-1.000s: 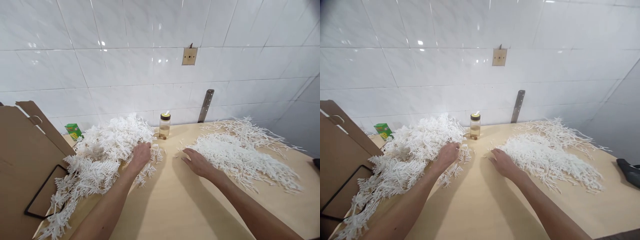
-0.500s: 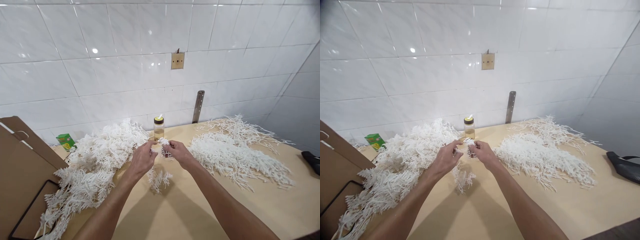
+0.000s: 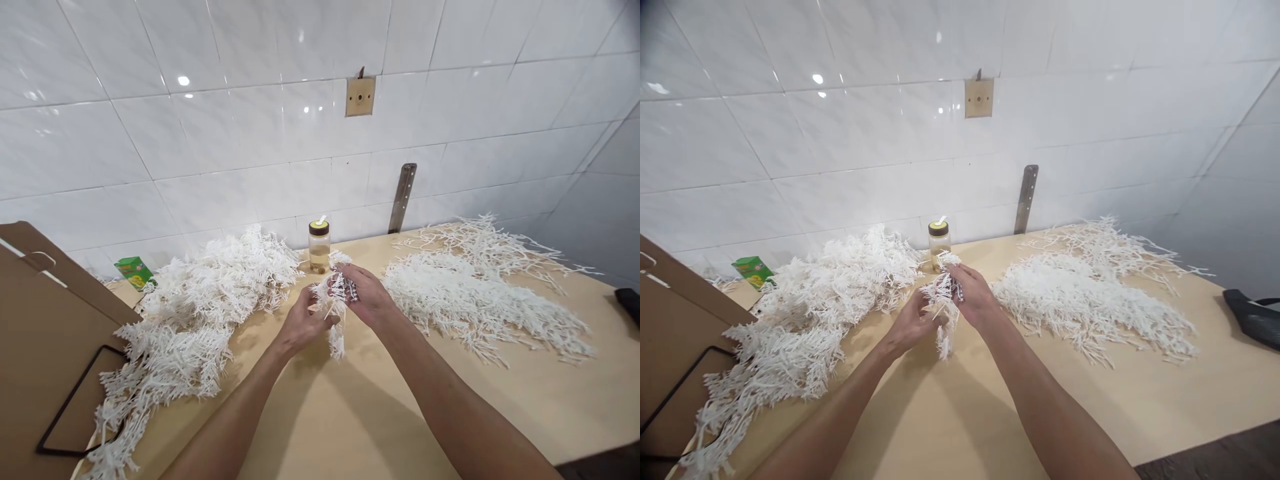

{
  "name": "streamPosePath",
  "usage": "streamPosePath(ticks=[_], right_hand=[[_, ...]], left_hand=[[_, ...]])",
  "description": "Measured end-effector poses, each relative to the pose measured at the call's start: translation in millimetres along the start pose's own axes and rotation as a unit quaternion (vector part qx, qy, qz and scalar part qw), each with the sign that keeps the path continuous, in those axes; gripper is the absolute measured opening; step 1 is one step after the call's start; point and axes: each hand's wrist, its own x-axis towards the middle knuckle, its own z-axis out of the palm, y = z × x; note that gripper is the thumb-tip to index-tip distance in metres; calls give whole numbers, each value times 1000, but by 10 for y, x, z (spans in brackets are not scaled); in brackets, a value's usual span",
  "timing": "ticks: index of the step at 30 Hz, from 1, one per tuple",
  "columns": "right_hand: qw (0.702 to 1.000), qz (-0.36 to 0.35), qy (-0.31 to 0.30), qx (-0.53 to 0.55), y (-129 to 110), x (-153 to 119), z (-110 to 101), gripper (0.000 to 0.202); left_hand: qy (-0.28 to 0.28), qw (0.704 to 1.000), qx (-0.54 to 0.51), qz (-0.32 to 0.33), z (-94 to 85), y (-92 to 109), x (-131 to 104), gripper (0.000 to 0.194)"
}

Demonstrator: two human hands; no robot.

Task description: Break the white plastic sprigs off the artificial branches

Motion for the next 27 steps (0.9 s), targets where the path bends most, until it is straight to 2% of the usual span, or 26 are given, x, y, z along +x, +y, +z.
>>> streamPosePath(ticks=[2, 4, 7, 9, 11, 14, 15, 17, 20, 23, 27], right_hand=[[1000, -5, -20, 11, 9, 3, 25, 28], [999, -23, -43, 20, -47, -4, 47, 26], [997, -72, -36, 20, -219, -22, 40, 26], [995, -100, -9, 5, -328, -36, 3, 27], [995, -104, 8, -9, -394, -51, -50, 28], [996, -83, 19, -28, -422, -66, -148, 33], [996, -80, 26, -35, -422, -67, -187, 34], [994, -87, 53, -49, -420, -60, -271, 36], [988, -104, 91, -64, -394, -25, -393, 39], [987, -107, 103, -67, -327, 31, -467, 41], [984, -87, 136, -75, -232, 109, -495, 43]], left_hand=[[-6, 997, -79, 1, 129, 16, 54, 57], [-8, 991, -131, -15, 206, 27, 107, 39], [-18, 992, -105, -64, 183, 44, 143, 26], [-54, 994, -43, -84, 92, 51, 138, 22], [-66, 995, 49, -51, -27, 51, 123, 17], [-8, 971, 238, -13, -211, 43, 90, 35], [10, 961, 277, 15, -270, 42, 78, 37], [7, 946, 316, 72, -382, 38, 54, 32], [-38, 940, 329, 75, -525, 23, 21, 29], [-55, 949, 310, 26, -623, 19, -17, 30], [-56, 980, 179, -62, -712, 101, -87, 35]])
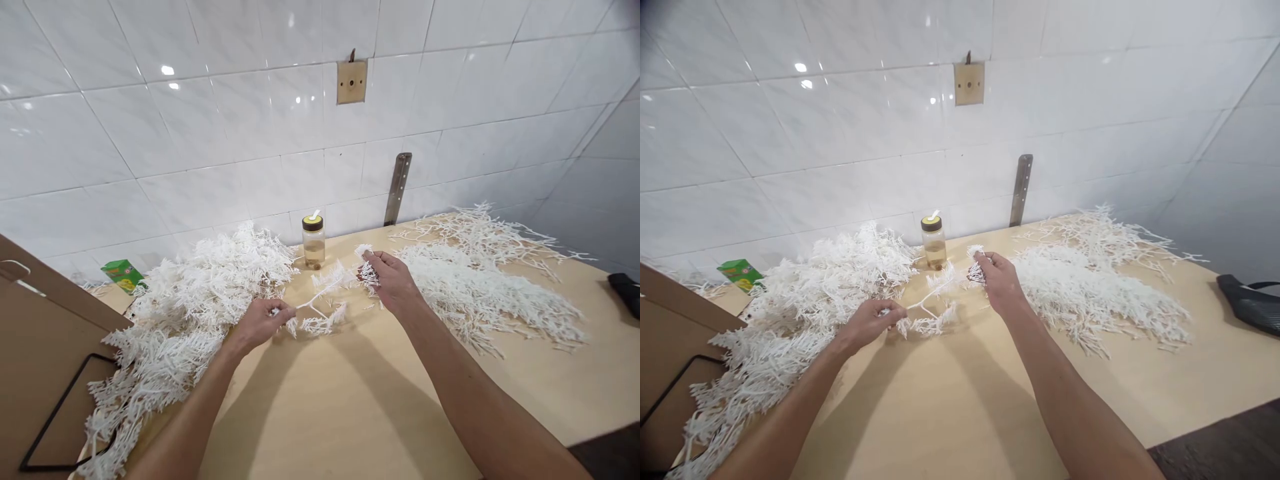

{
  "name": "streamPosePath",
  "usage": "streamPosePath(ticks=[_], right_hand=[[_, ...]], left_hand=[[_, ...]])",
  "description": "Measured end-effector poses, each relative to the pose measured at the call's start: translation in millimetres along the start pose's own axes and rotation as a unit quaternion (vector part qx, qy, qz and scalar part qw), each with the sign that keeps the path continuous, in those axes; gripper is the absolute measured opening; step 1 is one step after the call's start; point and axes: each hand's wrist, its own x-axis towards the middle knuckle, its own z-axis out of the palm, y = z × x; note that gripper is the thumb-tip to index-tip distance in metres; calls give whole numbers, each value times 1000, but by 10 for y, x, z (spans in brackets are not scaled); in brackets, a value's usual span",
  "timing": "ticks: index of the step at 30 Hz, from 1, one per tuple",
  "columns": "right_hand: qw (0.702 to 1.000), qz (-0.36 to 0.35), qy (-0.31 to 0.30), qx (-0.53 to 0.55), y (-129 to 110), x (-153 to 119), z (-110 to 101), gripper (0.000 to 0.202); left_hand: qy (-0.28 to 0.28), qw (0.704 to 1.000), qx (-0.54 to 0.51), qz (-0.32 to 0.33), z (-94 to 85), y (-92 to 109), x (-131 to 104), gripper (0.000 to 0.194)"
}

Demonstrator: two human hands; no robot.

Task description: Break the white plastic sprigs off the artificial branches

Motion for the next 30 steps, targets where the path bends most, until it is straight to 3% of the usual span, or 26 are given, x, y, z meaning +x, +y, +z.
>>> streamPosePath(ticks=[5, 10, 12, 15, 18, 20, 22, 24, 26, 28, 30], right_hand=[[1000, -7, 3, 10, 58, 12, 23, 41], [999, 24, -10, 46, 37, -48, 88, 41], [999, 23, -29, 36, 4, -93, 146, 41], [995, 17, -94, -26, -45, -194, 253, 41], [978, 2, -169, -124, -35, -308, 316, 38], [963, -11, -196, -183, 48, -365, 308, 34], [952, -9, -210, -223, 206, -406, 273, 30], [947, 21, -218, -237, 410, -449, 238, 27], [951, 70, -207, -218, 602, -503, 224, 28], [958, 114, -193, -178, 731, -562, 234, 31], [964, 142, -182, -132, 784, -602, 251, 35]], left_hand=[[54, 980, -189, -42, -59, -15, -94, 41], [25, 948, -294, -121, 95, -157, -174, 47], [16, 964, -242, -109, 142, -163, -203, 45], [71, 994, -5, -82, 77, -124, -215, 36], [115, 965, 215, -98, -134, -80, -203, 28], [115, 946, 279, -117, -253, -38, -228, 20], [146, 938, 298, -104, -252, 37, -310, 18], [222, 939, 261, -26, -87, 147, -447, 29], [269, 947, 161, 65, 208, 269, -597, 29], [220, 969, 42, 105, 541, 365, -698, 26], [187, 978, -86, 36, 825, 402, -709, 27]])
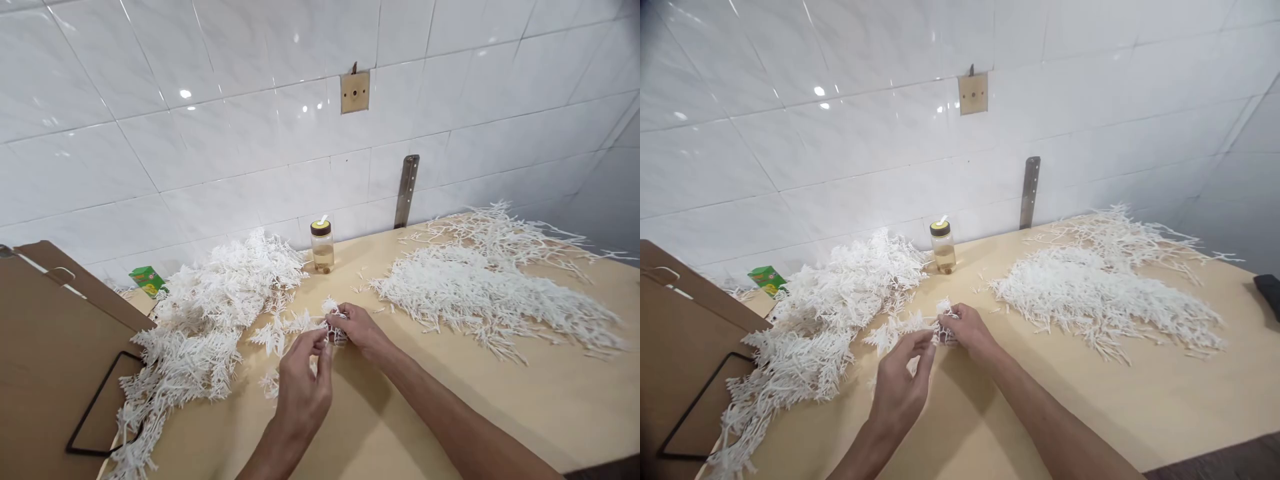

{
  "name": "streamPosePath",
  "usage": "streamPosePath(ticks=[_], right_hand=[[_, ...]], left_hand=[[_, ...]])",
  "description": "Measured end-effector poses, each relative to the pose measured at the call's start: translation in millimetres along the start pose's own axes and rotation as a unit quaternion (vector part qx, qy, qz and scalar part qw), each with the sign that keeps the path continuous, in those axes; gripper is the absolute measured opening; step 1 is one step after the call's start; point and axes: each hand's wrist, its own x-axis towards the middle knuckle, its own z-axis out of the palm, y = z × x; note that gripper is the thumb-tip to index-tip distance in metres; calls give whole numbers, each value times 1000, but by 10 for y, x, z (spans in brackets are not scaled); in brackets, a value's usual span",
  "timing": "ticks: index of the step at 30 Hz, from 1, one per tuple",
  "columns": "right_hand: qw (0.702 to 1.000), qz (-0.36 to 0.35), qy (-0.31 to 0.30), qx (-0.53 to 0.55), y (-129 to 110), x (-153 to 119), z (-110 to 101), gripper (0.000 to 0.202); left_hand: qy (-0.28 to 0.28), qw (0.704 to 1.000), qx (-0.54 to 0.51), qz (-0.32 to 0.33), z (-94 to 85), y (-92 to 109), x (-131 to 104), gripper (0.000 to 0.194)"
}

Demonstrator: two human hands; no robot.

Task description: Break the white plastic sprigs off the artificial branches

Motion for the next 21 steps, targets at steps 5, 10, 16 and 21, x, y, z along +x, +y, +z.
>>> streamPosePath(ticks=[5, 10, 16, 21], right_hand=[[998, -49, 31, -7, -48, -15, -31, 41], [996, -88, 14, 14, -86, -7, -116, 43], [991, -115, -68, -27, -117, -10, -154, 39], [987, -129, -84, -45, -184, -3, -175, 34]], left_hand=[[-34, 926, -273, -258, 351, -151, 88, 36], [89, 926, -264, -253, 391, -149, 244, 37], [82, 897, -365, -235, 450, -185, 431, 33], [44, 805, -542, -239, 516, -256, 536, 33]])
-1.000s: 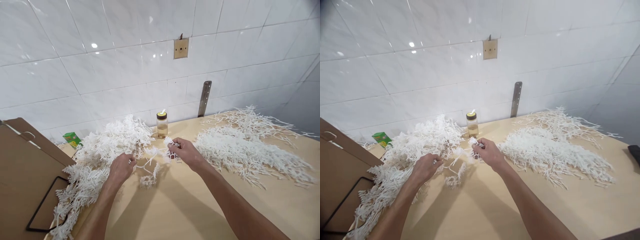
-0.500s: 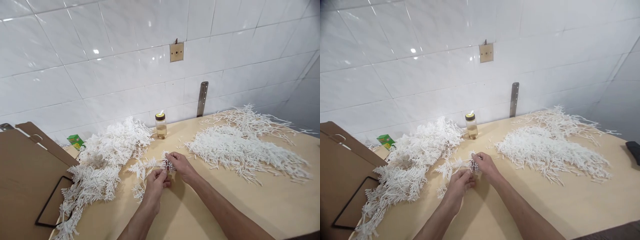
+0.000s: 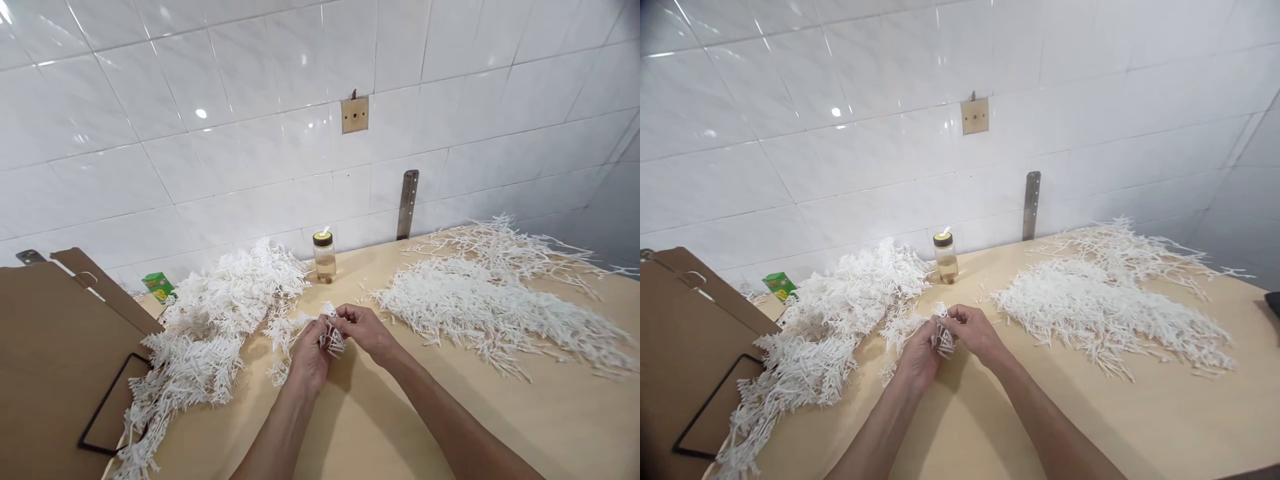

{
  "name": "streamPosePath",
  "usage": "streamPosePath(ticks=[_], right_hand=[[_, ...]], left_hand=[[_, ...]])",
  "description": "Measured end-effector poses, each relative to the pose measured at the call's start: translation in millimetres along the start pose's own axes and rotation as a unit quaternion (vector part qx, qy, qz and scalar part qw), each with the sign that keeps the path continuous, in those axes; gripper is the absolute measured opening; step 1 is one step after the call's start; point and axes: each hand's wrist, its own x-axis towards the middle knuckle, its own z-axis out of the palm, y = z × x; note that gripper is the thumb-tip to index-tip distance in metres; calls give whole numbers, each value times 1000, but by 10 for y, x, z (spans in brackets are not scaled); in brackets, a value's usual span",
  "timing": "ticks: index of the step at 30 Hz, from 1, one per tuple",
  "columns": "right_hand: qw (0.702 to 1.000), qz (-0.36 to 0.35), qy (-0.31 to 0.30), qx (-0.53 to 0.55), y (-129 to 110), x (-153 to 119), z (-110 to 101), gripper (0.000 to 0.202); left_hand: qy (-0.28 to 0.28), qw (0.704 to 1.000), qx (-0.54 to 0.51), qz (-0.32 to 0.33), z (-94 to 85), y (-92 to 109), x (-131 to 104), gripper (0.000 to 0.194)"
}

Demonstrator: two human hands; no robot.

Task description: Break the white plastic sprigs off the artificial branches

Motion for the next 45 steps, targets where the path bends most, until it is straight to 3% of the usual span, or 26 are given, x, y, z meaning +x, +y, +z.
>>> streamPosePath(ticks=[5, 9, 15, 17, 20, 23, 26, 30, 34, 41, 45], right_hand=[[969, -6, 97, -227, -33, 50, -45, 28], [949, -37, 84, -301, -97, 37, -54, 24], [966, -32, -47, -251, -206, -60, -225, 21], [976, -3, -34, -216, -201, -46, -332, 23], [989, 11, 31, -143, -157, 24, -446, 26], [998, 12, -35, -54, -109, 88, -450, 36], [995, 25, -89, -45, -68, 117, -401, 34], [993, 18, -36, -109, -32, 149, -393, 27], [983, -32, 28, -177, -57, 183, -399, 20], [914, -205, 122, -327, -2, 133, -243, 5], [893, -227, 115, -370, 65, 82, -205, 8]], left_hand=[[39, 999, 1, -6, 16, 24, 36, 35], [21, 999, 33, -1, -18, 18, 109, 40], [12, 985, 159, 59, -61, 74, 258, 38], [-13, 984, 172, 49, -46, 106, 277, 38], [-52, 987, 151, 13, -15, 125, 287, 42], [-58, 991, 122, -10, -5, 98, 301, 49], [-52, 994, 99, -18, -28, 67, 324, 52], [-51, 994, 89, -34, -67, 72, 348, 48], [-74, 993, 81, -50, -76, 83, 345, 40], [-99, 985, 108, -87, -96, 56, 323, 35], [-99, 985, 109, -85, -105, 83, 329, 35]])
